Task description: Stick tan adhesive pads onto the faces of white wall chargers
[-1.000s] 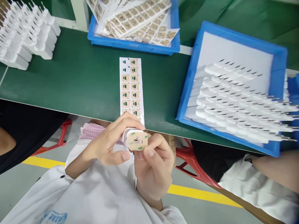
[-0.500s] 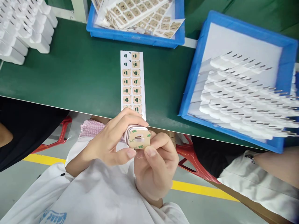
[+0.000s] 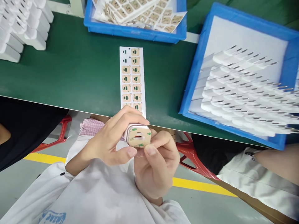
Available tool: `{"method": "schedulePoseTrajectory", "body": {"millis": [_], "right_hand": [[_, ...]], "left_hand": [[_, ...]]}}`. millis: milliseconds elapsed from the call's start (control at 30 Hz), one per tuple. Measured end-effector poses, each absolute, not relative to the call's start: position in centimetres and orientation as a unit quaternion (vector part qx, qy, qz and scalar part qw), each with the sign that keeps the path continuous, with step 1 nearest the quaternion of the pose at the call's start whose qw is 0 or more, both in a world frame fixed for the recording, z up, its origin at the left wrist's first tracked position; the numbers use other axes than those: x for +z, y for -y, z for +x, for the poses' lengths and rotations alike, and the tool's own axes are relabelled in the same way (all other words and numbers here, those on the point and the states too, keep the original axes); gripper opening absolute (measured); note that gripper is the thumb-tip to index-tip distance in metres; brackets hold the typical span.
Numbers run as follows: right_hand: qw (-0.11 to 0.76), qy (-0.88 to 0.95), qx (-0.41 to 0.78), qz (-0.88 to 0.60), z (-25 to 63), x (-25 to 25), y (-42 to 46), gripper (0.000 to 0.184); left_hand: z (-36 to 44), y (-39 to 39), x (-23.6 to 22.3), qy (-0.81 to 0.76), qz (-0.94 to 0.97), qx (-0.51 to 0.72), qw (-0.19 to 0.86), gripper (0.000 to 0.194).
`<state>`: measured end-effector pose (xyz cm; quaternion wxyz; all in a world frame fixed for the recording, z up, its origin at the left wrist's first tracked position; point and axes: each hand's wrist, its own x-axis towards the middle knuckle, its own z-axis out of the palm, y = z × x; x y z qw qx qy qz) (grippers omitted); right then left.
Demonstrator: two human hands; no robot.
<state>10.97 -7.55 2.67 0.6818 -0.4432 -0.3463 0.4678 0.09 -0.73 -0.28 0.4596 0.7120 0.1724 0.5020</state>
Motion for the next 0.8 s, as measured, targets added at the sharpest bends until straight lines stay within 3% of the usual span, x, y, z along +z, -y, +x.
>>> {"method": "schedulePoseTrajectory", "body": {"millis": [800], "right_hand": [[0.656, 0.408, 0.399, -0.495, 10.94, 1.91, 7.49, 0.018]], "left_hand": [[0.41, 0.65, -1.02, -0.217, 0.722, 0.514, 0.409, 0.029]]}}
